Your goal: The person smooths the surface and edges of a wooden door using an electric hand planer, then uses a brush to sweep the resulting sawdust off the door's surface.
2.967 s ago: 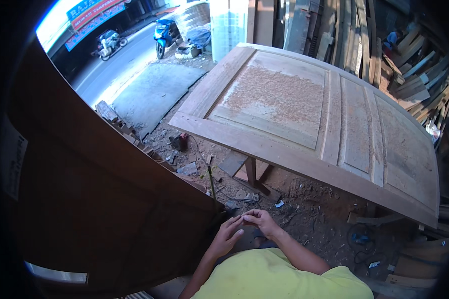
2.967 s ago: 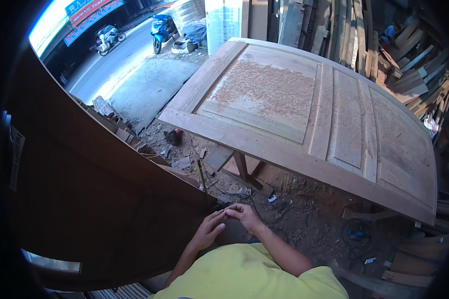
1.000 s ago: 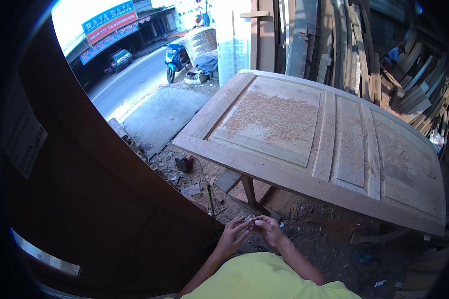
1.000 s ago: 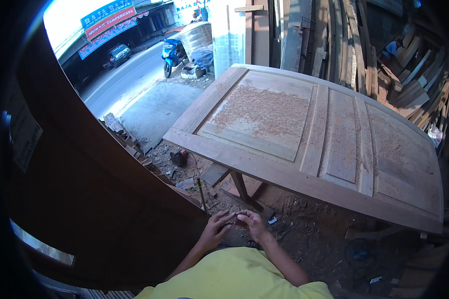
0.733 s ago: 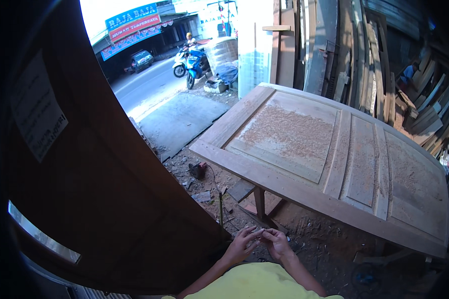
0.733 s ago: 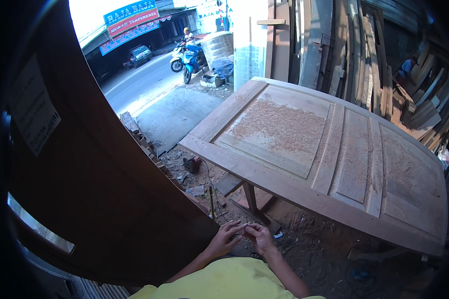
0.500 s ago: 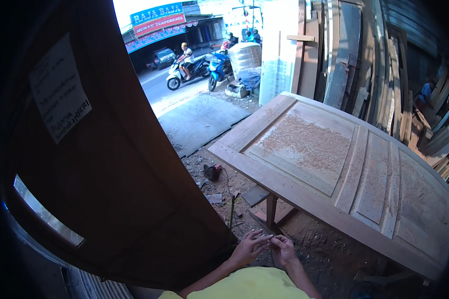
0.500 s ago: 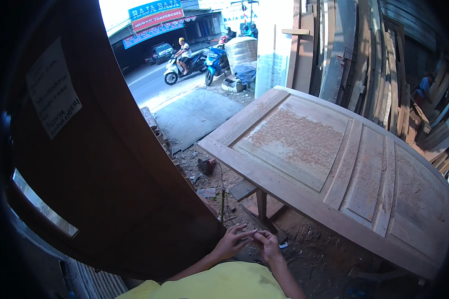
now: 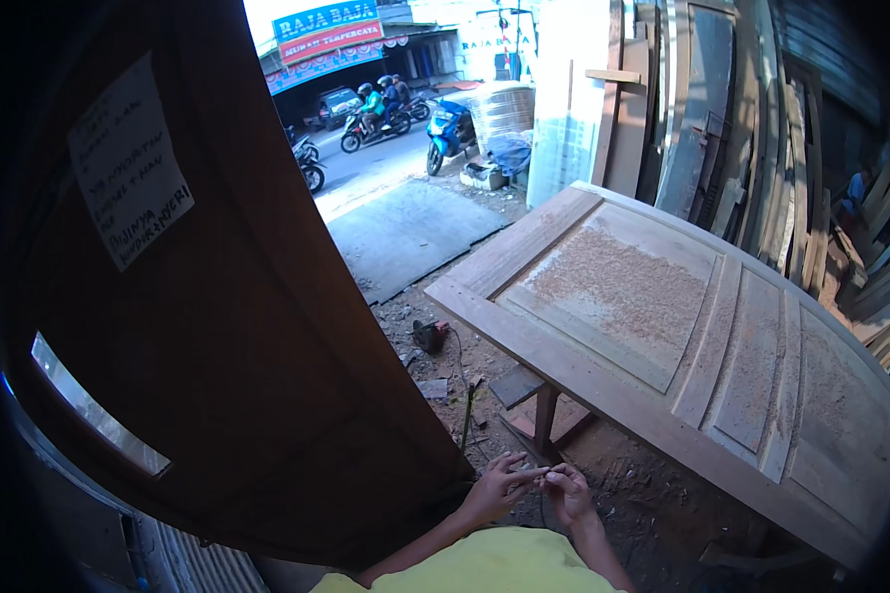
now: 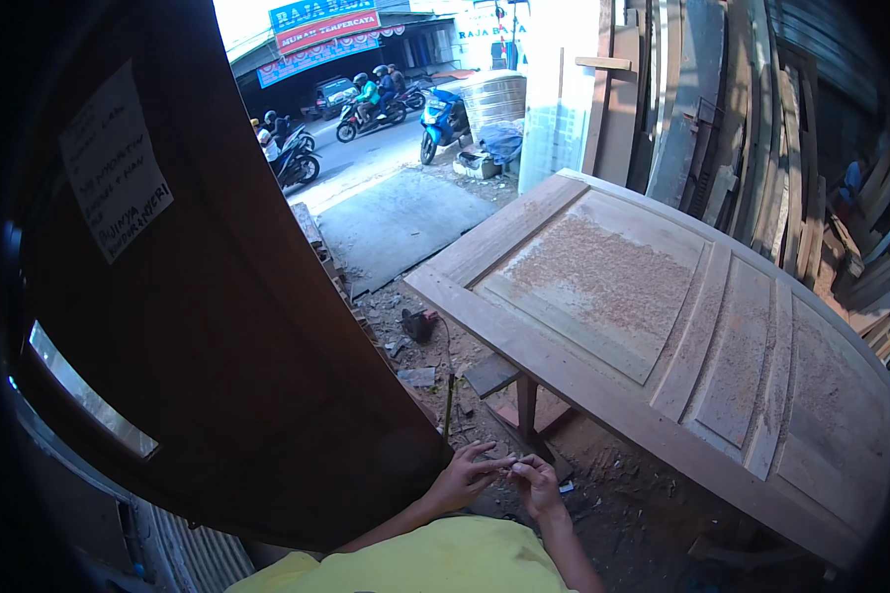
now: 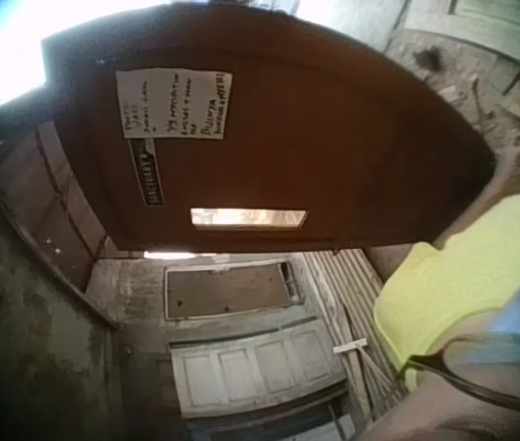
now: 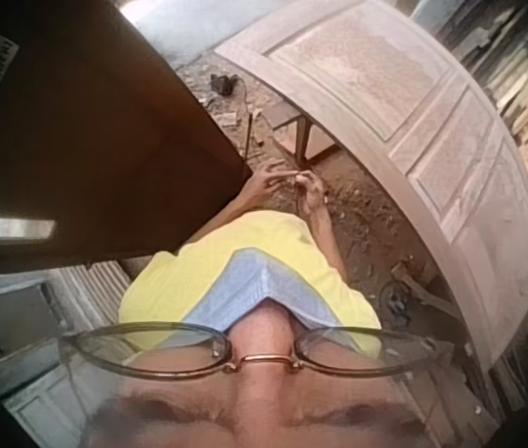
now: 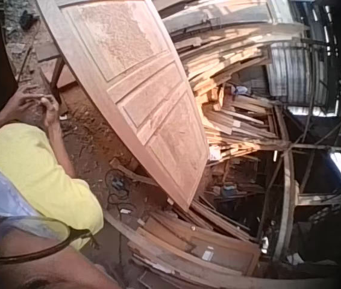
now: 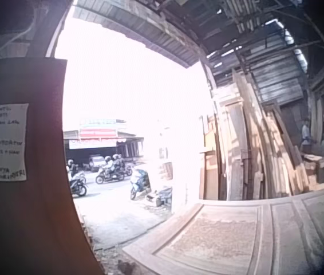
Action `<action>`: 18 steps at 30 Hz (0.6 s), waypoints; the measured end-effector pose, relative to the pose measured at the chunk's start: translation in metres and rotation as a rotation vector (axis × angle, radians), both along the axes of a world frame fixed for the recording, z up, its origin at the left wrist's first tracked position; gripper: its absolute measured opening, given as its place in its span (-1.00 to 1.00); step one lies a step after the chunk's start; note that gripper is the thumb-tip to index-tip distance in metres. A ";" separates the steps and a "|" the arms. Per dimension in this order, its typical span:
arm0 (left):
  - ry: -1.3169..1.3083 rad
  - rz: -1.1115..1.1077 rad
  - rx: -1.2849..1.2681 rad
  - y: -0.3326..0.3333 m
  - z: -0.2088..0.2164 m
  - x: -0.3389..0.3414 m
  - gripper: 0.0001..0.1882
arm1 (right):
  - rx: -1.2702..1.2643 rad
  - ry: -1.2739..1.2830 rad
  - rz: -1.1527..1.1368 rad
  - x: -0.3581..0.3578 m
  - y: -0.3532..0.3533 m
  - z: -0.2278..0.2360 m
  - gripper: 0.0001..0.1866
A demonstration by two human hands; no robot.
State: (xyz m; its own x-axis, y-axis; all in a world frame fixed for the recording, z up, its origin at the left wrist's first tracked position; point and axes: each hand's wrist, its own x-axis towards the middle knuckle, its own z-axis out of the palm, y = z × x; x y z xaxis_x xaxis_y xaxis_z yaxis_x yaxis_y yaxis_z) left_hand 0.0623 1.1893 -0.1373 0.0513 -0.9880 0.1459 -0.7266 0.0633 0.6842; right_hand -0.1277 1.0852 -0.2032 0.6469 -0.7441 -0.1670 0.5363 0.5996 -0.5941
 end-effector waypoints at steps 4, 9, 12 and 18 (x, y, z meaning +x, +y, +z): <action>-0.006 -0.029 -0.023 -0.002 0.002 0.000 -0.52 | 0.089 -0.067 0.023 -0.001 0.001 0.007 -0.94; -0.024 -0.090 -0.050 -0.006 0.004 -0.001 -0.51 | 0.176 -0.176 0.077 -0.005 -0.002 0.006 -0.94; -0.046 -0.096 -0.046 -0.003 -0.007 0.004 -0.43 | 0.167 -0.166 0.081 -0.004 0.002 0.012 -0.93; -0.052 -0.109 -0.005 -0.007 0.009 -0.001 -0.51 | 0.198 -0.167 0.073 -0.008 -0.002 0.007 -0.94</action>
